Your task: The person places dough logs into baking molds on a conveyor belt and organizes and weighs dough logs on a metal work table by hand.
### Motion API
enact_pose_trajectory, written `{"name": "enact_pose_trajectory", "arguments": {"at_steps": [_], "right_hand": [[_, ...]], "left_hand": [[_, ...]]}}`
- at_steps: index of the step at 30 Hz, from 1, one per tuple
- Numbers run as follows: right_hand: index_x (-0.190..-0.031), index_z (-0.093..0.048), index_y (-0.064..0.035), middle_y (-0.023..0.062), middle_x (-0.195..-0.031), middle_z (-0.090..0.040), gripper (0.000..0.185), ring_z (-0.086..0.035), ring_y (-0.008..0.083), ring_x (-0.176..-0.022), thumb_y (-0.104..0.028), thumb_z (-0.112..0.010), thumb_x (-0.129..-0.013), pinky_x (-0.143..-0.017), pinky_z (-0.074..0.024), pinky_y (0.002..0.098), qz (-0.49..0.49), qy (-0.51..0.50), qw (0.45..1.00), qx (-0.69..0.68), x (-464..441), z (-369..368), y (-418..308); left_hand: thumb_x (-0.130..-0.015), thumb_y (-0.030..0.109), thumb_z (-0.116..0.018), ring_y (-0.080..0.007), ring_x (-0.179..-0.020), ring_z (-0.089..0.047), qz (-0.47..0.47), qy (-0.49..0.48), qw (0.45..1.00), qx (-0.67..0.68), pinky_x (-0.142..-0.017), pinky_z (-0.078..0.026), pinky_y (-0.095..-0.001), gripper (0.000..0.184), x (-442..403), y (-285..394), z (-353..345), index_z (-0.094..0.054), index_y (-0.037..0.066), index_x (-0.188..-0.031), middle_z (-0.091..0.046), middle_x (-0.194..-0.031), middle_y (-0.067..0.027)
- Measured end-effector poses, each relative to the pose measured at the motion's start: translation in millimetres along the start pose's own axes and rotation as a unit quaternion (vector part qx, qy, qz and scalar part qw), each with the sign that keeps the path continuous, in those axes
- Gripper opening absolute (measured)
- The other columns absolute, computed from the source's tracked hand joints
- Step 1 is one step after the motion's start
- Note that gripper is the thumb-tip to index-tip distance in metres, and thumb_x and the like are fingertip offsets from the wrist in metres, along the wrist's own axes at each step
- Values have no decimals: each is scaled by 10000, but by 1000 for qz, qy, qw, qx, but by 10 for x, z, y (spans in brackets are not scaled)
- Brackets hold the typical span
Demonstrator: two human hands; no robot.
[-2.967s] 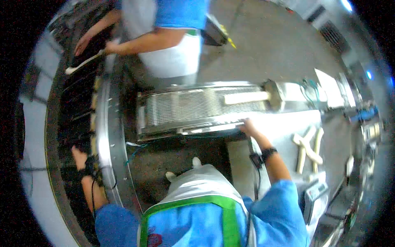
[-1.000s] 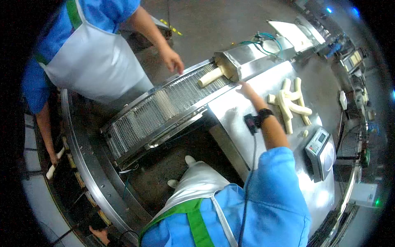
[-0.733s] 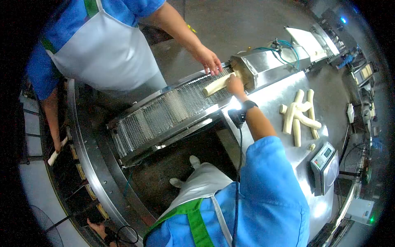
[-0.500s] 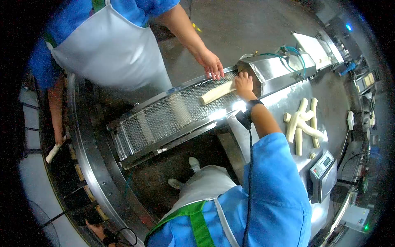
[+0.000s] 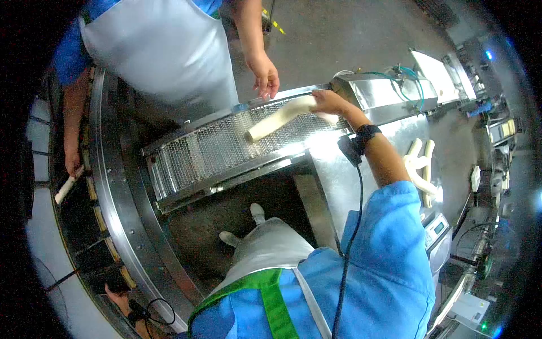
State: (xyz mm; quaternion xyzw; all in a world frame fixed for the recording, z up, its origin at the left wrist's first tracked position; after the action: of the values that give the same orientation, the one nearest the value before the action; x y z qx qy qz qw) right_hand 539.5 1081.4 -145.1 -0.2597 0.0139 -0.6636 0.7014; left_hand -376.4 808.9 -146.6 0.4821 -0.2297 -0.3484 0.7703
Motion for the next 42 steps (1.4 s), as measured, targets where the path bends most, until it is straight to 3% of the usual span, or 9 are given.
{"name": "enact_pose_trajectory", "arguments": {"at_steps": [5,9,11,12,21,22,25,33,42], "right_hand": [[-953,-446,40,146,-786,-537,399,-538,238,-757,-245,-537,-689,-656,-440,304,-8,-51,836,-546,13,-66,-869],[-1013,-362,105,202,-779,-537,438,-564,263,-717,-224,-486,-753,-643,-486,294,388,84,912,-108,250,213,-2137],[-1029,-287,154,245,-763,-530,461,-580,271,-648,-217,-431,-798,-558,-520,279,-95,-157,587,-788,-54,-313,-2089],[-1063,-198,169,247,-737,-527,498,-581,267,-597,-223,-381,-817,-499,-527,272,-68,-195,531,-822,-1,-337,-2431],[-1087,-262,70,270,-920,-466,426,-565,272,-661,-211,-412,-806,-570,-514,298,137,-294,611,-722,432,-282,-4947],[-1083,-296,58,256,-929,-481,414,-570,248,-647,-211,-432,-799,-548,-514,282,156,-319,632,-689,522,-276,-5288],[-1060,-361,44,210,-836,-541,395,-570,183,-530,-254,-418,-807,-427,-495,229,206,-358,667,-620,911,-221,-6288],[-1057,-376,38,165,-892,-540,439,-565,155,-582,-327,-369,-813,-450,-487,202,354,-471,622,-516,1406,-1006,-7984],[-1025,-434,-7,128,-1028,-436,323,-495,220,-876,-236,-455,-797,-695,-440,296,240,-548,750,-282,963,-3414,-7781]], "left_hand": [[-717,345,-504,-249,-997,-400,40,-13,995,88,-840,-321,-340,524,-130,-340,234,-399,2,-1099,-420,-1099,-96],[-739,264,-485,-247,-1001,-396,107,-73,965,228,-855,-311,-330,466,96,-182,-140,-384,-5,-1106,-422,-1090,-86],[-744,195,-482,-226,-997,-397,-90,-71,993,33,-860,-304,-314,447,217,36,-107,-355,-6,-1122,-421,-1085,-83],[-744,162,-481,-212,-995,-397,-171,-42,982,-73,-864,-298,-305,441,340,217,-141,-342,-7,-1128,-420,-1082,-83],[-712,222,-479,-221,-853,-492,136,44,849,508,-757,-389,-317,310,474,220,-359,-495,5,-934,-518,-932,-76],[-698,191,-503,-219,-862,-477,0,114,941,319,-768,-378,-308,306,397,-72,-187,-485,17,-949,-501,-937,-82],[-682,237,-543,-226,-940,-397,150,196,824,511,-842,-308,-321,501,546,56,-344,-356,29,-1097,-428,-1027,-84],[-716,452,-455,-176,-1202,113,181,61,847,497,-957,50,-317,856,584,15,-485,135,117,-1237,149,-1304,-68],[-793,445,-340,-162,-1184,-108,133,45,829,542,-960,-60,-266,675,628,46,-368,-95,-2,-1236,-93,-1300,-102]]}}
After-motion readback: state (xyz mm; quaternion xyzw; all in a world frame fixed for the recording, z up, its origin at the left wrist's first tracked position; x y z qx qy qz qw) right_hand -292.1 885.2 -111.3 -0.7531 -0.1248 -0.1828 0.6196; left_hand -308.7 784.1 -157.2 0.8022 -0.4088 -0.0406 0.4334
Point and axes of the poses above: each hand's wrist, its own x-axis away from the middle knuckle, its own z-axis out of the back of the hand, y = z × x, the point moved 9 cm from there along -x, towards the middle knuckle
